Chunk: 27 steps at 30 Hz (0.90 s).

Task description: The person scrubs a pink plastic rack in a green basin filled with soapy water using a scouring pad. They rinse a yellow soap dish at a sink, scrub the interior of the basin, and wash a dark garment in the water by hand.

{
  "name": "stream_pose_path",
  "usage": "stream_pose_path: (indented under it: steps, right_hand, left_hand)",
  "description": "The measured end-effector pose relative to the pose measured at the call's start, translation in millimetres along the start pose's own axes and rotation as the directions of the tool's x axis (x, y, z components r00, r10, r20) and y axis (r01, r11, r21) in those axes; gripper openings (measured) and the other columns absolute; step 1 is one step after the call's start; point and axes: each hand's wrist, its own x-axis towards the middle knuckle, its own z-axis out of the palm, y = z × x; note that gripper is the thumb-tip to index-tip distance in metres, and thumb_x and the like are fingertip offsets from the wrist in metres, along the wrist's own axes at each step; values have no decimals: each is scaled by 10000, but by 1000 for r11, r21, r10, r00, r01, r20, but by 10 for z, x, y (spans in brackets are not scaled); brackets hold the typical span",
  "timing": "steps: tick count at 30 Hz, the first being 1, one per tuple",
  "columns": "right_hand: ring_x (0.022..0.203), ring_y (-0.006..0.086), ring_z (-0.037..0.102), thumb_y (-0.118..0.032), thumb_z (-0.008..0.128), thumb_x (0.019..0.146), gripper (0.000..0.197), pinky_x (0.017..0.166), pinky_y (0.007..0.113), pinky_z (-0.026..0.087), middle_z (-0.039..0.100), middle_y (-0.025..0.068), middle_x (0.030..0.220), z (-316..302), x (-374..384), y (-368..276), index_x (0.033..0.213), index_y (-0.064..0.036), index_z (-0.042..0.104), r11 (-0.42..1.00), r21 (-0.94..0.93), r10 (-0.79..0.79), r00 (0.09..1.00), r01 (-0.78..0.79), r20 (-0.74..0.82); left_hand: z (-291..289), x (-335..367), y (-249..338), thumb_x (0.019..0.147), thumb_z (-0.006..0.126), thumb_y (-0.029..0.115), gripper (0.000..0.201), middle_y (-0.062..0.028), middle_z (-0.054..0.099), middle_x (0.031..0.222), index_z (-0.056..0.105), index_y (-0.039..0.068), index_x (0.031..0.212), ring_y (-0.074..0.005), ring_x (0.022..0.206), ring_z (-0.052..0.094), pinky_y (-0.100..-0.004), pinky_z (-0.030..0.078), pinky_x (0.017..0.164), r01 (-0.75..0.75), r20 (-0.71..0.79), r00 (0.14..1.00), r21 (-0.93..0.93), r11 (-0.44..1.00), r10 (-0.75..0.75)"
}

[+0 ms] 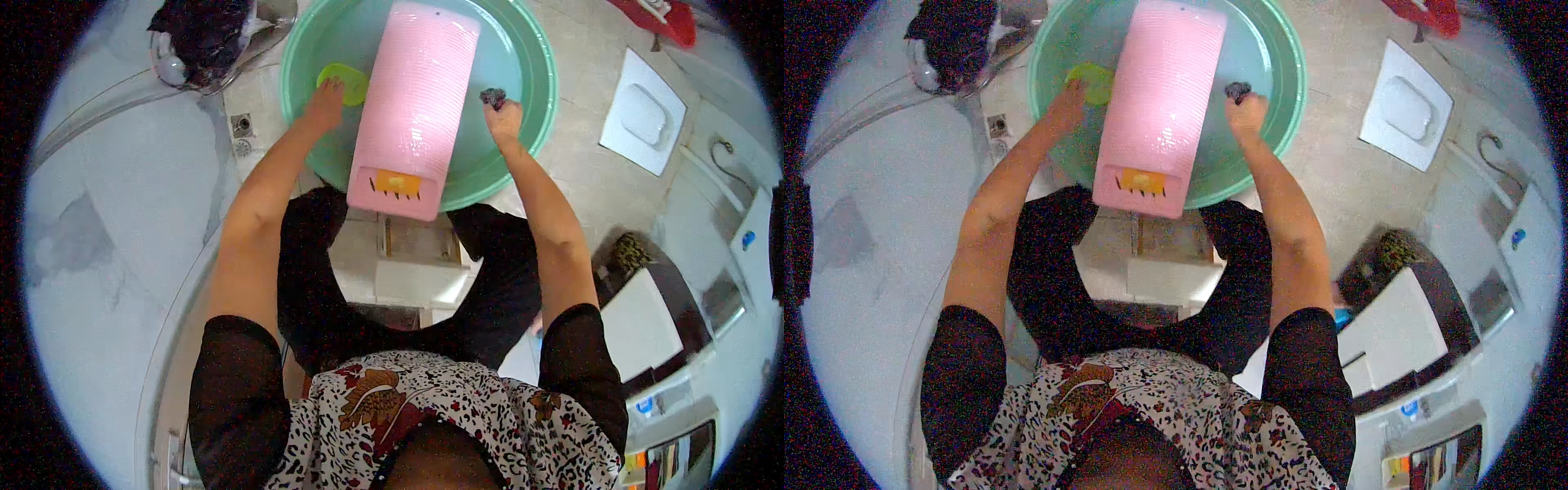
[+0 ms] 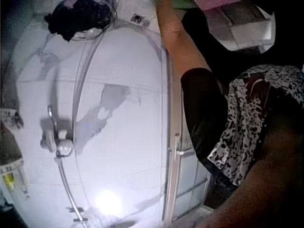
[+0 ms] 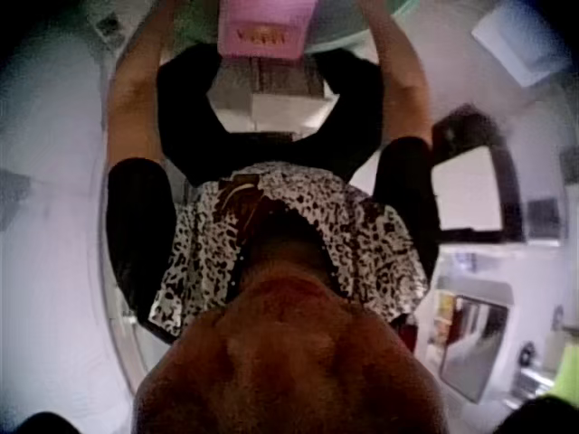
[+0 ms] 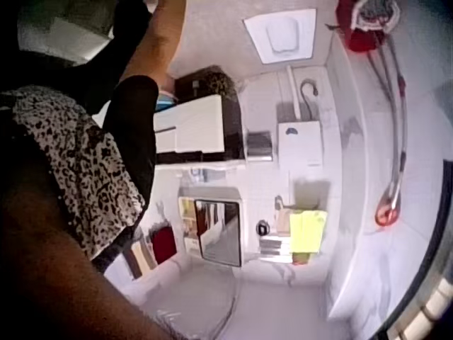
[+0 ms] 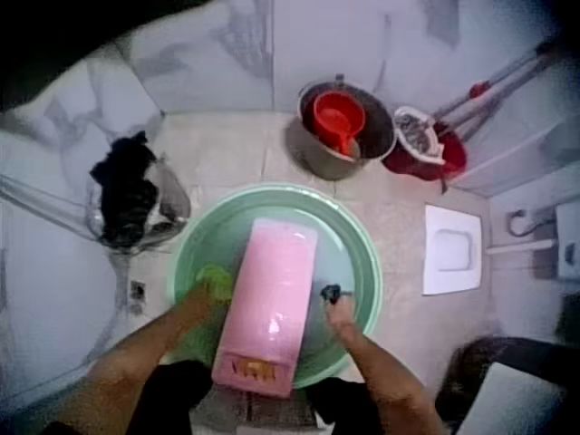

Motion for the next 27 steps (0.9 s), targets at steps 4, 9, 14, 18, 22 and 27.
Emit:
stream_pose_path:
  steps: [4,9,14,18,22,27]
  right_hand:
    - [1052,323,417,-200,676,632,426,819,425,424,434,187,1133,219,1404,-775,955,42,540,810,-453,-582,609,373,-540]
    - [1103,341,384,-195,557,751,326,873,487,362,404,183,1180,1199,1198,495,997,17,538,748,-630,-528,763,208,-373]
    - [1191,353,323,-187,449,827,390,903,500,338,337,193,1292,1379,1302,388,1149,29,491,632,-668,-687,683,393,-248]
    - [1058,393,441,-203,418,853,392,891,459,370,353,216,1263,1197,1595,305,1173,20,451,837,-357,-527,788,415,-318]
    - [928,410,503,-57,470,783,374,821,443,416,431,237,1127,1034,1714,359,1142,28,406,816,-356,-577,673,455,-463]
    - [897,365,534,-88,640,673,540,754,405,454,510,215,1017,850,1698,424,1136,26,387,767,-345,-639,601,540,-481]
  left_hand:
    - [-738,1150,-654,547,790,274,865,-151,376,1285,352,34,1253,-316,1208,351,-428,291,997,121,-463,886,202,972,-14]
    - [282,1149,-16,556,781,262,665,-141,513,1147,500,75,1128,-297,1070,493,-412,377,920,-91,-251,958,187,978,138]
    - [161,1254,-185,646,677,185,242,-150,636,846,640,49,844,-300,805,620,-381,504,698,-13,17,1000,107,994,12]
    - [-143,1127,-400,673,640,176,235,-174,622,909,628,22,850,-322,853,605,-404,498,718,2,-52,999,133,991,5]
    - [-821,954,-464,674,630,151,294,-159,628,871,599,8,928,-276,804,619,-385,495,713,19,-214,970,-399,917,-113]
    - [-867,969,113,744,574,91,424,-135,579,1038,461,-25,1136,-227,891,593,-340,484,799,-174,-170,977,-985,19,131]
